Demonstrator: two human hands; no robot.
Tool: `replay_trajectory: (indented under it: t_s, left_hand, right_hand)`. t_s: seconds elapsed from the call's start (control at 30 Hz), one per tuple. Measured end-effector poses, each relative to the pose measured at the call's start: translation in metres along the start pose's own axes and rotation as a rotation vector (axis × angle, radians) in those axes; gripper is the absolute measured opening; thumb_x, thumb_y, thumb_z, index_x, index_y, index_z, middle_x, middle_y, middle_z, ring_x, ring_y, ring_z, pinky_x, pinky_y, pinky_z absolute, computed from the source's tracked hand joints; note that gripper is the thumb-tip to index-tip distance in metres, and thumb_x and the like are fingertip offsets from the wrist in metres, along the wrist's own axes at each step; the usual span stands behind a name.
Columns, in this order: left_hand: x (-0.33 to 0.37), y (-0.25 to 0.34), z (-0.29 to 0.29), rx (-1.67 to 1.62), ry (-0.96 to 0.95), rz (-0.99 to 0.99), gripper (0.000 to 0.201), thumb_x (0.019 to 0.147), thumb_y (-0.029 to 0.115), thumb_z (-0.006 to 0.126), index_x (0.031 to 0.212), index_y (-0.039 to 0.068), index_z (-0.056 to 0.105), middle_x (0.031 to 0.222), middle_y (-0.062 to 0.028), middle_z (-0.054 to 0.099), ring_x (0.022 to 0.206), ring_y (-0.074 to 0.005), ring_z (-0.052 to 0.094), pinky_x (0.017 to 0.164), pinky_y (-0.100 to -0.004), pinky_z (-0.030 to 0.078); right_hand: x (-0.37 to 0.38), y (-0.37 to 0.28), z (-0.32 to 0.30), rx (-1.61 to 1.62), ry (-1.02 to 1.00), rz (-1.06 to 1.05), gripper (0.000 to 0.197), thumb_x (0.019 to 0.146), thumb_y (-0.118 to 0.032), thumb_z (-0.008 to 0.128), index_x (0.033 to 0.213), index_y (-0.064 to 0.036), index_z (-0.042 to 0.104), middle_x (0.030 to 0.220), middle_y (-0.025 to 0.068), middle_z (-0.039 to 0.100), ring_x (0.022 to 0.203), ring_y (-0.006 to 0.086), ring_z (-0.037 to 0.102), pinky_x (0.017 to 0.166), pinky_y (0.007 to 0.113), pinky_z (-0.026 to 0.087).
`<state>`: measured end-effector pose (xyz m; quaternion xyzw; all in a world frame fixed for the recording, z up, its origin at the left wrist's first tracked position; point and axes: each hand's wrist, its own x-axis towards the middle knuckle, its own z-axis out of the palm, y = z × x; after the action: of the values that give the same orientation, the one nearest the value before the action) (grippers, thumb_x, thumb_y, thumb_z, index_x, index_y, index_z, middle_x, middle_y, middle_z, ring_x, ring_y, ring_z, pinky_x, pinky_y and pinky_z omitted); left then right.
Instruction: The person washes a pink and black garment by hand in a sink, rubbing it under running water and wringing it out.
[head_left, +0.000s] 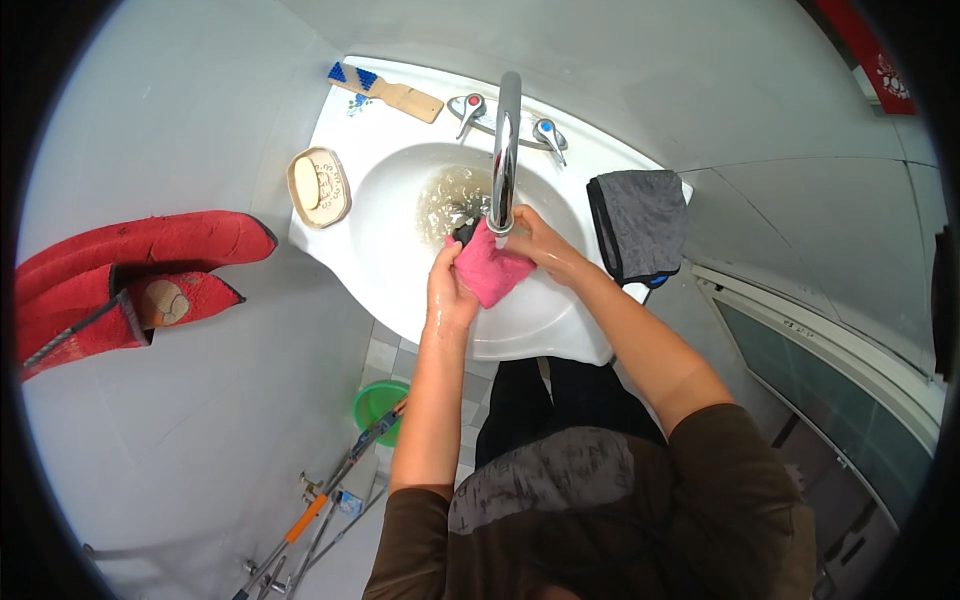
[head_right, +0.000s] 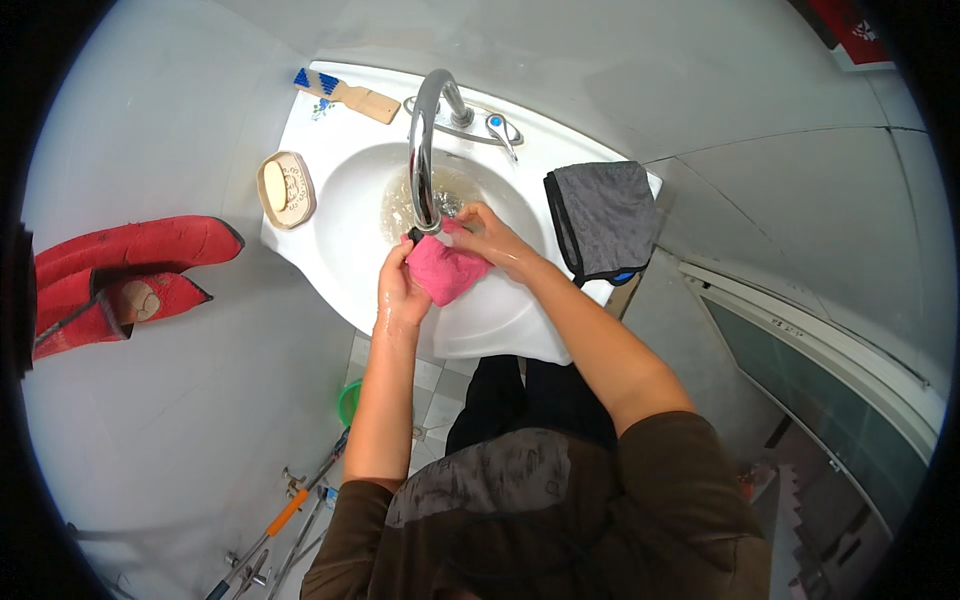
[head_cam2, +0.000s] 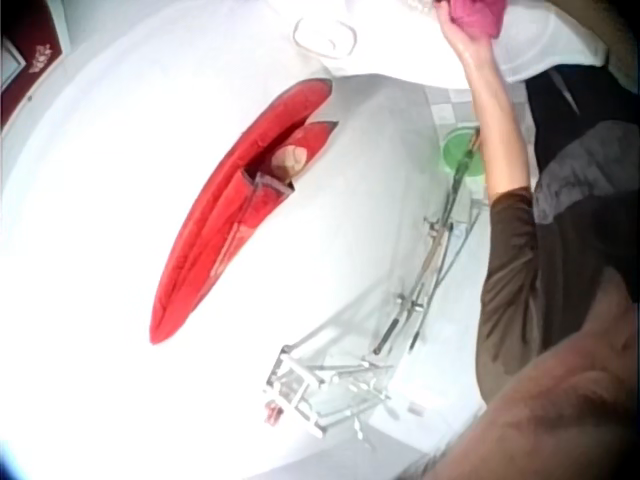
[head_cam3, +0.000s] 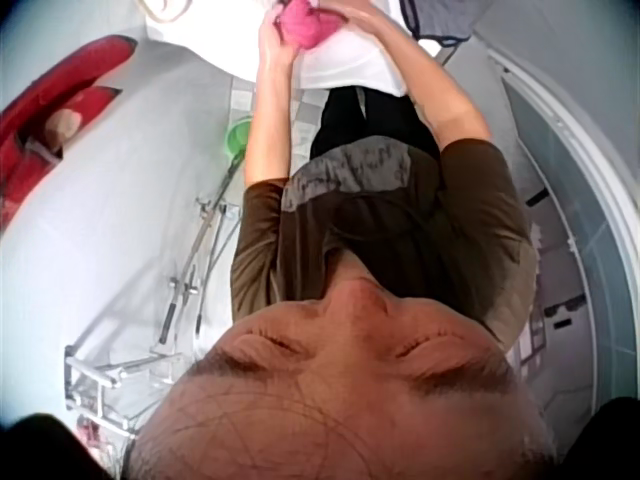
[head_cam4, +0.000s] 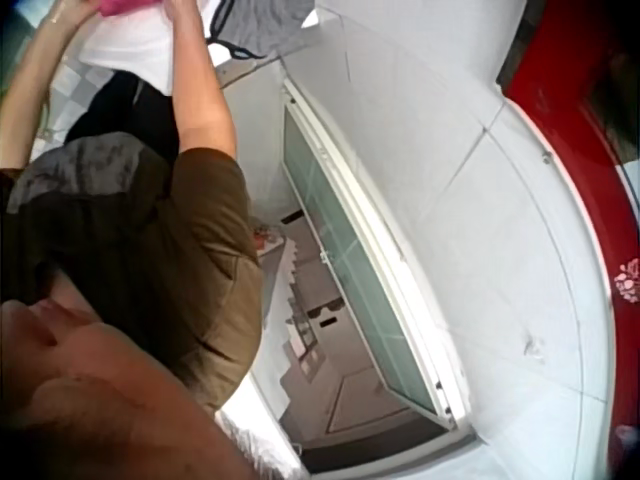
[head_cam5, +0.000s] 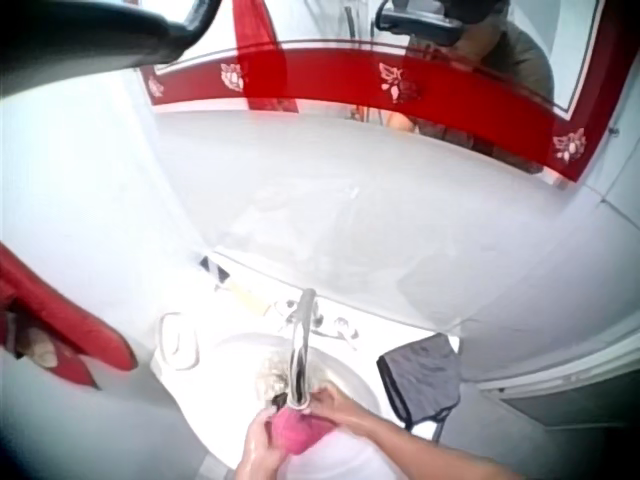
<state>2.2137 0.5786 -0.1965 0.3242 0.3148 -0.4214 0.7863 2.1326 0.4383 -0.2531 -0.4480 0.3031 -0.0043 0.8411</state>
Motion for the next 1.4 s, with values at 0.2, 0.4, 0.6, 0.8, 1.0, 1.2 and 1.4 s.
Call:
replay_trajectory:
  t_s: [0.2, 0.4, 0.6, 0.8, 1.0, 1.2, 1.4]
  left_hand:
    - [0.011, 0.033, -0.024, 0.382, -0.024, 0.125, 0.051, 0.083, 0.005, 0.050, 0.131, -0.003, 0.034, 0.116, -0.0177, 0.051, 0.099, -0.0303, 0.056, 0.091, -0.0440, 0.046]
    - [0.010, -0.018, -0.034, 0.210, 0.231, -0.090, 0.068, 0.086, 0.041, 0.056, 0.141, 0.019, 0.022, 0.142, -0.0100, 0.028, 0.123, -0.0406, 0.034, 0.090, -0.0683, 0.032]
    - [0.025, -0.023, -0.039, 0.001, -0.307, -0.210, 0.033, 0.094, 0.034, 0.042, 0.118, 0.013, 0.050, 0.112, -0.0104, 0.056, 0.107, -0.0276, 0.053, 0.090, -0.0450, 0.044]
    - [0.030, -0.032, -0.038, 0.110, -0.113, -0.069, 0.028, 0.094, 0.027, 0.041, 0.115, 0.011, 0.050, 0.111, -0.0101, 0.057, 0.104, -0.0259, 0.054, 0.088, -0.0422, 0.045]
    - [0.019, -0.041, -0.008, 0.033, 0.103, -0.009, 0.021, 0.094, 0.021, 0.044, 0.111, 0.010, 0.050, 0.109, -0.0094, 0.058, 0.100, -0.0247, 0.057, 0.085, -0.0394, 0.047]
    - [0.021, 0.000, -0.042, 0.193, -0.185, -0.252, 0.017, 0.091, 0.019, 0.049, 0.105, 0.012, 0.054, 0.093, -0.0063, 0.058, 0.085, -0.0214, 0.058, 0.071, -0.0369, 0.050]
    - [0.006, -0.017, -0.006, 0.362, 0.095, 0.122, 0.028, 0.085, 0.007, 0.044, 0.112, 0.000, 0.050, 0.088, -0.0063, 0.058, 0.077, -0.0200, 0.059, 0.068, -0.0343, 0.051]
  right_hand:
    - [-0.024, -0.025, -0.006, -0.895, -0.176, 0.124, 0.048, 0.073, -0.023, 0.075, 0.116, -0.0087, 0.056, 0.119, 0.0126, 0.054, 0.102, 0.0200, 0.056, 0.085, 0.034, 0.045]
    - [-0.025, -0.006, 0.002, -0.710, -0.001, -0.344, 0.025, 0.077, -0.019, 0.069, 0.096, -0.0051, 0.061, 0.094, 0.0122, 0.055, 0.084, 0.0225, 0.057, 0.071, 0.031, 0.047]
    - [-0.068, -0.016, 0.078, -0.962, -0.053, -0.693, 0.020, 0.074, -0.024, 0.068, 0.077, -0.0053, 0.060, 0.081, 0.0097, 0.047, 0.077, 0.0260, 0.052, 0.065, 0.035, 0.044]
    - [-0.041, 0.003, 0.077, -1.036, -0.004, -0.774, 0.017, 0.073, -0.024, 0.067, 0.070, -0.0102, 0.057, 0.077, 0.0070, 0.049, 0.075, 0.0262, 0.055, 0.062, 0.040, 0.044]
    - [0.003, -0.004, 0.054, -0.866, 0.344, -0.365, 0.014, 0.072, -0.025, 0.066, 0.076, -0.0128, 0.059, 0.080, 0.0074, 0.052, 0.079, 0.0273, 0.055, 0.065, 0.040, 0.044]
    - [-0.073, -0.014, 0.103, -0.967, 0.000, -0.636, 0.016, 0.079, -0.021, 0.061, 0.075, -0.0056, 0.059, 0.083, 0.0145, 0.059, 0.079, 0.0279, 0.059, 0.066, 0.038, 0.046]
    - [0.001, 0.021, 0.043, -0.780, 0.339, -0.343, 0.015, 0.086, -0.022, 0.057, 0.086, -0.0072, 0.058, 0.083, 0.0094, 0.058, 0.081, 0.0260, 0.058, 0.074, 0.038, 0.046]
